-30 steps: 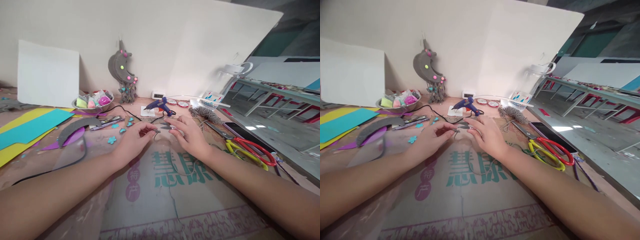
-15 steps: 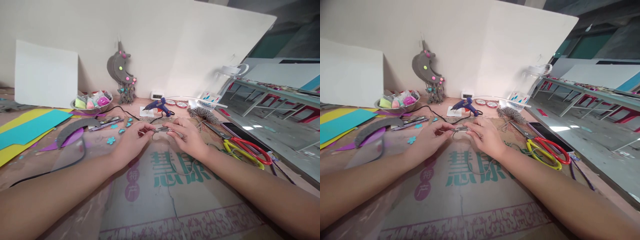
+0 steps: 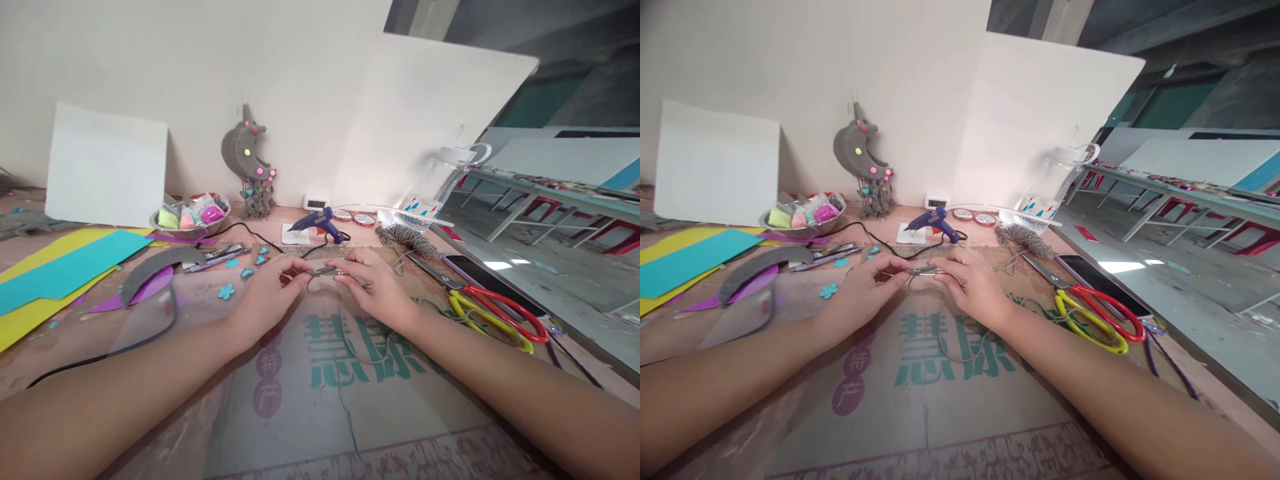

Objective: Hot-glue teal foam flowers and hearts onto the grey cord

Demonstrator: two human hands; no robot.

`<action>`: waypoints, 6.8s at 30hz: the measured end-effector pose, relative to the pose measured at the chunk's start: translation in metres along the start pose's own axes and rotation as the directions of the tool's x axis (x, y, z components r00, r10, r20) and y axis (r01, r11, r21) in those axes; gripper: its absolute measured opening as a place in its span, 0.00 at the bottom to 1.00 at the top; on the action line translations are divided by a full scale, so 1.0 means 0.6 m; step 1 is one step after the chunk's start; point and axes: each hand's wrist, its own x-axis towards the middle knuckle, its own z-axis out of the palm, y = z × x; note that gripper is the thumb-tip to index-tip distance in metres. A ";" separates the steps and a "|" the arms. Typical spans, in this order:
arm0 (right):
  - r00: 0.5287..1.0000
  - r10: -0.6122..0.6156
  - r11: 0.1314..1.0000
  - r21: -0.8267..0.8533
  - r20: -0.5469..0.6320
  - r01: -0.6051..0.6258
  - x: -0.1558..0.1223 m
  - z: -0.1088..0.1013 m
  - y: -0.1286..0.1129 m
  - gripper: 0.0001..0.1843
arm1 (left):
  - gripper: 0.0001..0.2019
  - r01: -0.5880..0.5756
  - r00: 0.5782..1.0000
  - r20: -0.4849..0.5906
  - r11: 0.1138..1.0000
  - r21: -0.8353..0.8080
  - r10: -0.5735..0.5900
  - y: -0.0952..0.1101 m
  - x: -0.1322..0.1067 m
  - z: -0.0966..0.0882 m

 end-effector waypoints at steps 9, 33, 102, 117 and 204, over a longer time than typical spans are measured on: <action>1.000 0.022 0.999 0.036 0.012 -0.022 0.001 0.005 0.005 0.13 | 0.08 0.028 1.000 0.005 1.000 -0.008 -0.028 0.011 -0.002 -0.002; 0.972 0.229 0.973 -0.001 0.051 -0.229 0.001 0.010 0.015 0.17 | 0.09 0.087 0.996 0.010 0.994 -0.066 -0.087 0.009 0.002 0.000; 0.902 0.419 0.797 0.433 0.106 -0.421 0.009 0.006 -0.065 0.14 | 0.10 0.141 0.987 0.114 0.947 -0.288 -0.112 -0.002 0.004 0.005; 0.842 0.496 0.663 0.534 0.212 -0.525 0.015 0.013 -0.058 0.11 | 0.16 0.085 0.978 0.208 0.956 -0.282 -0.025 -0.001 0.004 0.005; 0.834 0.477 0.638 0.544 0.277 -0.545 0.017 0.011 -0.055 0.10 | 0.13 0.050 0.992 0.117 0.993 -0.105 -0.037 0.002 0.005 -0.002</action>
